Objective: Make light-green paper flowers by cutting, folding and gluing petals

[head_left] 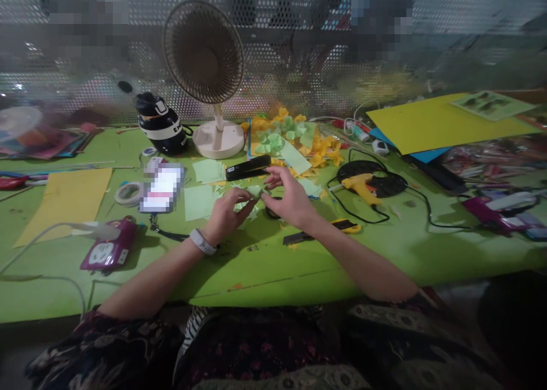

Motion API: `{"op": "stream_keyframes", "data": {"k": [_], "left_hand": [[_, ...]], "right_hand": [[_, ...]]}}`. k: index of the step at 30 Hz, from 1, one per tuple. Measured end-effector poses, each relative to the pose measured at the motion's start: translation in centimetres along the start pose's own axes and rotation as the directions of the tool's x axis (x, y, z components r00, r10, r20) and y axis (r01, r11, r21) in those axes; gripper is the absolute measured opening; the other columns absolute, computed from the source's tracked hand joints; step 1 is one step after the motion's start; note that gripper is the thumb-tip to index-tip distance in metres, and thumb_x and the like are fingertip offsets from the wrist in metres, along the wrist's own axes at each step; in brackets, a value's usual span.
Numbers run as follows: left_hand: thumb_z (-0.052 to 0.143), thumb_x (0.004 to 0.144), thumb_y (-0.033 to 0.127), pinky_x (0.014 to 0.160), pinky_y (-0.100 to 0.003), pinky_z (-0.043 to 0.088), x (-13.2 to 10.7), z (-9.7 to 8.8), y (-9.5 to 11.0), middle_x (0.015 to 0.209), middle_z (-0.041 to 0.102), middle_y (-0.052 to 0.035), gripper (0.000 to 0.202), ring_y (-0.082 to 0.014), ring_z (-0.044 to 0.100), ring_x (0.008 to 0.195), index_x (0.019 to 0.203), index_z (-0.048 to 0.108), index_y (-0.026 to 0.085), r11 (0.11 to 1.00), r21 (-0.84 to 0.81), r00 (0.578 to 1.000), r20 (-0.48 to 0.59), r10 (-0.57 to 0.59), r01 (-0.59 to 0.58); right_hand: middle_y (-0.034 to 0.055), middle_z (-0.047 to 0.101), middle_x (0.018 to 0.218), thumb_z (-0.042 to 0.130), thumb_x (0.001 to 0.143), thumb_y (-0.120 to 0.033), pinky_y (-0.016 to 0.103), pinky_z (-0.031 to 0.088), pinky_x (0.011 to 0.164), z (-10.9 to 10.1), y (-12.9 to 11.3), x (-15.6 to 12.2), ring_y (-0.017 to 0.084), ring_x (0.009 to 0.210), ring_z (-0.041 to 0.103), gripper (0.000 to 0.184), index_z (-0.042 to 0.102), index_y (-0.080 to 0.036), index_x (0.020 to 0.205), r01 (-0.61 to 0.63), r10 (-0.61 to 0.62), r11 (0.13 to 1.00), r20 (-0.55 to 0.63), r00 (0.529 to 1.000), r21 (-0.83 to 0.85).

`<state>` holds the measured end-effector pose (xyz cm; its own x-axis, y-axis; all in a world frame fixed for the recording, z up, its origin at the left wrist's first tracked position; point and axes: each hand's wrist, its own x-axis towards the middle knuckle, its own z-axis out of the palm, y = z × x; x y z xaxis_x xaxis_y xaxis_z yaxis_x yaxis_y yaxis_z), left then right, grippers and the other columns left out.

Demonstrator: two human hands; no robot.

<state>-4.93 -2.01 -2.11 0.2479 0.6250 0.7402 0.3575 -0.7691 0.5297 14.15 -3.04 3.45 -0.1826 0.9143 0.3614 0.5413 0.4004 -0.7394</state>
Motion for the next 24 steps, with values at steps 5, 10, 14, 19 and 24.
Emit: {"op": "stream_keyframes", "data": {"k": [5,10,14,19,24], "left_hand": [[0.072,0.085,0.024,0.067,-0.027,0.064,0.0,0.0,0.2,0.085,0.066,-0.0012,0.017,-0.0132,0.069,0.076,0.093,0.057,0.019,1.0,-0.01,1.0,0.0,-0.016,0.016],[0.07,0.086,0.028,0.068,-0.026,0.065,0.1,0.0,0.4,0.09,0.064,-0.0026,0.02,-0.0133,0.071,0.078,0.096,0.057,0.018,0.978,-0.153,0.989,0.031,-0.142,0.145],[0.072,0.085,0.03,0.066,-0.024,0.064,0.4,-0.1,0.7,0.091,0.063,-0.0023,0.022,-0.012,0.071,0.076,0.093,0.055,0.017,0.946,-0.214,0.97,0.02,-0.244,0.243],[0.075,0.082,0.034,0.066,-0.024,0.064,0.7,-0.2,1.0,0.091,0.064,-0.0018,0.029,-0.0125,0.071,0.077,0.095,0.054,0.018,0.907,-0.262,0.941,0.014,-0.338,0.33],[0.077,0.08,0.035,0.065,-0.024,0.062,0.7,-0.2,1.3,0.093,0.063,-0.0017,0.034,-0.0128,0.071,0.079,0.096,0.052,0.019,0.881,-0.294,0.923,0.009,-0.385,0.37]], "right_hand": [[0.009,0.068,0.106,0.068,0.081,-0.02,0.043,0.058,0.085,-0.1,0.0,0.1,0.023,0.093,0.069,0.05,0.05,-0.02,0.127,-0.024,0.024,1.0,0.024,0.999,-0.018],[0.0091,0.068,0.105,0.067,0.08,-0.021,0.042,0.057,0.086,-0.3,-0.3,0.1,0.023,0.095,0.068,0.049,0.051,-0.019,0.126,0.003,-0.003,1.0,0.068,0.998,-0.012],[0.0106,0.066,0.109,0.066,0.081,-0.024,0.042,0.056,0.087,-0.5,-0.1,0.1,0.023,0.096,0.066,0.046,0.052,-0.019,0.124,0.047,-0.048,0.999,0.03,0.998,0.011],[0.0074,0.064,0.096,0.057,0.092,-0.035,0.04,0.053,0.084,-0.6,0.1,0.3,0.021,0.09,0.063,0.014,0.056,-0.021,0.096,0.132,-0.134,0.991,-0.125,0.983,-0.022],[0.008,0.063,0.098,0.064,0.085,-0.034,0.041,0.052,0.083,0.0,0.1,0.0,0.023,0.093,0.061,0.02,0.054,-0.022,0.098,0.173,-0.18,0.982,-0.089,0.98,-0.081]]}}
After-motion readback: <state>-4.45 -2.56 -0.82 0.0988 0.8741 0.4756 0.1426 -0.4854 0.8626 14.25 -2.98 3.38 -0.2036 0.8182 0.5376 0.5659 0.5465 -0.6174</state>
